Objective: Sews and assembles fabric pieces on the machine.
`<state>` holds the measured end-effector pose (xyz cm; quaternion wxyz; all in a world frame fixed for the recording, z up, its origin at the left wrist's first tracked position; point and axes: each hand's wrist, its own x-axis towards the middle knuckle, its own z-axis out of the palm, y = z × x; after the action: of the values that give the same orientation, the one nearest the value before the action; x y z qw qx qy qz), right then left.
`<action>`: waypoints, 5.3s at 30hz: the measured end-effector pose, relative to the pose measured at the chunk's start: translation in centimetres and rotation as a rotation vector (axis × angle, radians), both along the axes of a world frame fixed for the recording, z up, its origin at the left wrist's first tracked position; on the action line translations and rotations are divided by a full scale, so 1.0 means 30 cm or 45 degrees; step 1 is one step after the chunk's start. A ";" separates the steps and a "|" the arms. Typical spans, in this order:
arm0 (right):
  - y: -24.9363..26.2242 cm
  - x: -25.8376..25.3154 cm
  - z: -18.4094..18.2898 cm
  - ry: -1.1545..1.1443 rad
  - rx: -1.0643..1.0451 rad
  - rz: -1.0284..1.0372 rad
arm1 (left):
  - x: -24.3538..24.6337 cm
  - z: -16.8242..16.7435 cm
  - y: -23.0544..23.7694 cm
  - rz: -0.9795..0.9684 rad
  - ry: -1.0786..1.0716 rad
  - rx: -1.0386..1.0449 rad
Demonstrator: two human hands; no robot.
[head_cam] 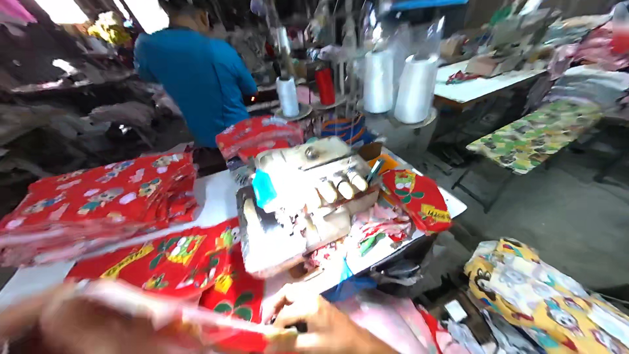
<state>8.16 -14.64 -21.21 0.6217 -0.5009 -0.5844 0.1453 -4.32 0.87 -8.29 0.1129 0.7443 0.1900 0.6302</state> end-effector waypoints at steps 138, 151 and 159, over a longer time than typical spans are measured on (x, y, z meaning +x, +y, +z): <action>-0.115 0.062 -0.045 0.824 0.020 -0.323 | 0.261 -0.098 0.069 -0.782 1.076 -0.118; -0.081 0.063 -0.003 1.100 0.000 -0.279 | 0.274 -0.117 0.022 -0.558 1.063 -0.038; -0.092 0.042 0.008 1.030 -0.029 -0.329 | 0.242 -0.161 0.046 -0.656 0.972 -0.043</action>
<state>9.43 -17.41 -20.96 0.8084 -0.4795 -0.2242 0.2576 2.95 2.26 -13.12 0.2000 0.9441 0.0369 0.2593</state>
